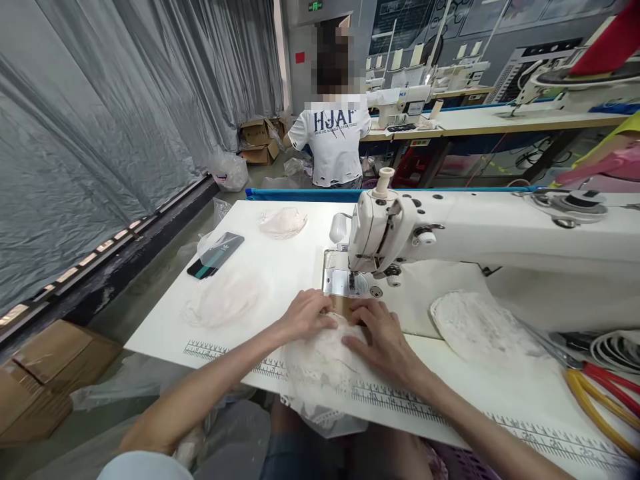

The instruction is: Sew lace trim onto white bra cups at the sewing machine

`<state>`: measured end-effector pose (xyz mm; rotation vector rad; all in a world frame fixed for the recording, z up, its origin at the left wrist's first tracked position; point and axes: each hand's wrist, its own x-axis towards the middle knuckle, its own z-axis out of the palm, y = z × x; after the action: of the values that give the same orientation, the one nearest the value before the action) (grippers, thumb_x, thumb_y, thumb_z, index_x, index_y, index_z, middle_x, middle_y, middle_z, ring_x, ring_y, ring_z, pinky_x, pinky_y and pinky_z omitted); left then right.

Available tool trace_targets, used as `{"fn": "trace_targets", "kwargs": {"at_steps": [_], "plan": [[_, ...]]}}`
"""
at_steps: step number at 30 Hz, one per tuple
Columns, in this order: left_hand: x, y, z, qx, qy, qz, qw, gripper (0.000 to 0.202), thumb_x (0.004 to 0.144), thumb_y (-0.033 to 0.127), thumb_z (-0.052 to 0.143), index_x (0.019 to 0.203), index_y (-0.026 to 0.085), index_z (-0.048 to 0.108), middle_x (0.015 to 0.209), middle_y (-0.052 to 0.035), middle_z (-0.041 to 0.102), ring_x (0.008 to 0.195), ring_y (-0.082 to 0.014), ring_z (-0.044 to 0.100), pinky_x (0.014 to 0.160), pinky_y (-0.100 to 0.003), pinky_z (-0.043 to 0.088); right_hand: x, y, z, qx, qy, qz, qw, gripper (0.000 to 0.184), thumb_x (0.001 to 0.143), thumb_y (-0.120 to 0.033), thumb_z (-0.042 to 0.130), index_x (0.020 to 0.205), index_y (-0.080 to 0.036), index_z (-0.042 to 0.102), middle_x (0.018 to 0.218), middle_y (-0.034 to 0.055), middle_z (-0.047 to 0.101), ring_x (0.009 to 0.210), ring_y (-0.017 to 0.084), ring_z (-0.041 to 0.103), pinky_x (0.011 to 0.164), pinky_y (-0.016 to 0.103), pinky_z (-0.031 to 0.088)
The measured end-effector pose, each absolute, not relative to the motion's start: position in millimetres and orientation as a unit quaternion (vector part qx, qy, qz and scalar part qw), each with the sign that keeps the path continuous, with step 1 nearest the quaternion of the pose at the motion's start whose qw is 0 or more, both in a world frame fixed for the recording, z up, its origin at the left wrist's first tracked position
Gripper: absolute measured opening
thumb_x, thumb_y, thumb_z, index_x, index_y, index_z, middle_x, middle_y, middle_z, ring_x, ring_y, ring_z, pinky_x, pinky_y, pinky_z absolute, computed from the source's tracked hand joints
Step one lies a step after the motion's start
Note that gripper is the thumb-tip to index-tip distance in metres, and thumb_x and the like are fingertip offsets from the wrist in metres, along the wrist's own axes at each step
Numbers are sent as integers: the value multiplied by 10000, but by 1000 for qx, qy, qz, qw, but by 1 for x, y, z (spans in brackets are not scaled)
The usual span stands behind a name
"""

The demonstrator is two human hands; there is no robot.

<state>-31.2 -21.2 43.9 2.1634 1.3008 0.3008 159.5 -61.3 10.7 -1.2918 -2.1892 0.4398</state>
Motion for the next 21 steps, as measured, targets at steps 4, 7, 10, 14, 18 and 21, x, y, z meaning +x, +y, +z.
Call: {"fn": "trace_targets", "kwargs": {"at_steps": [4, 7, 10, 14, 18, 21], "plan": [[-42, -37, 57, 728, 456, 168, 484, 303, 847, 438, 492, 774, 149, 542, 765, -7, 510, 716, -136, 477, 638, -255, 373, 158, -65, 21, -435, -746, 401, 305, 170, 891, -314, 438, 764, -202, 441, 707, -4, 478, 662, 157, 474, 606, 296, 404], [-44, -48, 63, 664, 429, 187, 584, 364, 816, 486, 527, 929, 144, 583, 852, -42, 565, 783, -148, 516, 679, -259, 401, 159, -71, 29, -400, -711, 483, 317, 177, 884, -369, 477, 831, -205, 436, 654, -44, 377, 596, 127, 406, 562, 258, 383], [-40, -61, 65, 645, 429, 209, 596, 425, 708, 410, 686, 1036, 152, 604, 1042, -85, 587, 947, -198, 535, 771, -282, 417, 163, -82, 34, -388, -701, 504, 322, 253, 856, -395, 542, 1000, -211, 446, 714, -30, 418, 650, 137, 443, 599, 266, 408], [-32, -77, 67, 628, 441, 224, 601, 463, 659, 333, 734, 1078, 182, 609, 1055, -77, 611, 950, -208, 557, 747, -277, 433, 175, -97, 40, -363, -686, 553, 304, 503, 803, -404, 628, 1213, -240, 389, 828, -2, 488, 724, 149, 494, 642, 271, 425], [-28, -87, 68, 645, 440, 227, 582, 431, 651, 296, 737, 1057, 199, 630, 1045, -58, 631, 969, -199, 556, 765, -259, 427, 183, -109, 42, -390, -670, 558, 296, 422, 780, -433, 643, 1110, -217, 492, 720, -30, 470, 646, 128, 450, 593, 249, 381], [-26, -91, 67, 621, 445, 194, 615, 407, 641, 331, 743, 997, 158, 650, 867, -47, 659, 771, -159, 586, 665, -238, 432, 184, -114, 45, -415, -676, 537, 287, 292, 809, -464, 592, 789, -173, 586, 651, -19, 480, 617, 124, 422, 578, 252, 352]]}}
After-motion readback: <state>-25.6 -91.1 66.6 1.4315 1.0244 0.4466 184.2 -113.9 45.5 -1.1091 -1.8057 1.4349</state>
